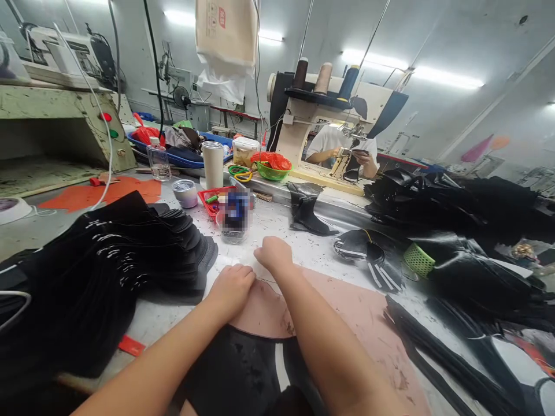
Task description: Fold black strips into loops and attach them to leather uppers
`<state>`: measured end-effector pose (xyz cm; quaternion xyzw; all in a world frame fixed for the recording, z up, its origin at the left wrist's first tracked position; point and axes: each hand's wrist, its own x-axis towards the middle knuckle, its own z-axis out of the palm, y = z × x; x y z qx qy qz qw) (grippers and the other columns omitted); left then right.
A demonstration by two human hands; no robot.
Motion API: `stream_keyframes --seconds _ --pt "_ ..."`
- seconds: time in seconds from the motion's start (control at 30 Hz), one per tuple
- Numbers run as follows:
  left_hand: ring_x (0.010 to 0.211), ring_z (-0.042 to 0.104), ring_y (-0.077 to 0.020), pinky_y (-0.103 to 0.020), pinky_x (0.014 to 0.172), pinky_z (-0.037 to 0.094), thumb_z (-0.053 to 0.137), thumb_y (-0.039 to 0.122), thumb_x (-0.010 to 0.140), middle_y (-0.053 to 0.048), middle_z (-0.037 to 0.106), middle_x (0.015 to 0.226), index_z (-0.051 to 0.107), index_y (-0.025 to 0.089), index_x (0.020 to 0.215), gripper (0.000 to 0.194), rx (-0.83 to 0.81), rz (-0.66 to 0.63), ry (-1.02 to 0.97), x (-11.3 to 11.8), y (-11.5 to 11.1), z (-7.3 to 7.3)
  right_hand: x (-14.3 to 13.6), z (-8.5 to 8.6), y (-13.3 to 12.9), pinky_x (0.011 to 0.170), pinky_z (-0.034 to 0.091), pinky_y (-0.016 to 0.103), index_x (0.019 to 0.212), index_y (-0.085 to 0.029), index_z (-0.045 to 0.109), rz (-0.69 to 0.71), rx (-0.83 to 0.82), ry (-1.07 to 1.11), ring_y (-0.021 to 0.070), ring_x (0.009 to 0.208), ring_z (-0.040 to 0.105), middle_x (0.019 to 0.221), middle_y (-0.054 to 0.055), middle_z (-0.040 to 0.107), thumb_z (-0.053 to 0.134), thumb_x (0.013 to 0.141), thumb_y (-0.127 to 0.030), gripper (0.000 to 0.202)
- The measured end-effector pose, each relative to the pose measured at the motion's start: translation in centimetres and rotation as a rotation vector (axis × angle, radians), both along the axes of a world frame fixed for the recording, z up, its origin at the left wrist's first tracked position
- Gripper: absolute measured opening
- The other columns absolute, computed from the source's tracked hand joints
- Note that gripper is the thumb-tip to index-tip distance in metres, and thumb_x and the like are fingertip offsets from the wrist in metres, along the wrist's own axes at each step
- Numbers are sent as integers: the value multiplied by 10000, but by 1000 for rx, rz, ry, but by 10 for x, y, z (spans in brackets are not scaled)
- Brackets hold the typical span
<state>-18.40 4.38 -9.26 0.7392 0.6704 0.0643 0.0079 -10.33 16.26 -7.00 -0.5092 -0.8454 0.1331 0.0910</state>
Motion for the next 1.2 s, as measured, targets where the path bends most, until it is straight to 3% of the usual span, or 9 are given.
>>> stream_keyframes --seconds 0.27,0.4,0.5,0.6,0.67,0.8,0.93,1.03,1.2 --pt "884 541 -263 -402 737 429 423 117 786 -111 600 914 627 156 851 218 23 -6 -47 -8 6 11 142 47 5 552 424 299 775 -156 569 -512 121 302 222 679 577 705 86 609 318 723 -284 286" --pt "885 542 -226 -389 780 438 385 133 822 -93 595 935 610 171 929 253 62 1 -116 -12 -43 16 207 49 -39 504 473 264 755 -178 558 -492 65 507 178 589 577 658 37 605 406 681 -397 277" --pt "834 567 -206 -371 770 459 360 163 846 -72 631 886 618 188 834 260 81 -109 -248 -8 -100 -1 233 40 -76 483 494 270 706 -180 598 -465 -29 662 179 555 578 634 35 620 586 583 -448 295" --pt "1039 543 -258 -410 889 441 507 166 756 -73 630 1104 575 225 1074 331 133 -222 -329 11 -136 -24 229 34 -102 489 521 295 736 -179 642 -465 -73 753 183 550 590 668 46 643 655 560 -436 312" --pt "1111 512 -278 -436 929 426 564 208 724 -86 591 1194 540 226 1135 411 100 -240 -433 27 -140 -28 209 35 -113 505 532 301 799 -178 652 -411 -74 836 163 539 585 696 35 636 656 591 -411 311" --pt "998 577 -233 -402 857 476 455 337 797 -103 622 1082 561 195 889 199 16 100 -974 42 -118 -1 153 35 -131 488 519 255 1100 -228 550 -200 -146 1076 117 547 574 720 -22 589 631 661 -322 456" --pt "698 591 -153 -294 607 509 464 481 748 0 556 738 438 198 746 284 -145 371 -1498 30 -103 22 119 16 -154 470 501 246 870 -199 612 -85 -346 1036 123 514 577 675 -5 619 586 699 -296 199" --pt "552 504 -109 -237 498 434 562 430 654 63 445 615 369 209 691 295 -204 452 -1453 22 -108 13 114 -7 -175 584 519 287 801 -186 645 -37 -313 805 166 622 618 727 39 666 555 731 -254 133" --pt "559 501 -132 -261 541 390 528 347 679 60 478 600 384 219 688 193 -194 459 -963 17 -114 -9 118 -31 -191 642 497 265 849 -196 661 121 -90 537 166 705 627 760 41 671 481 800 -188 187"
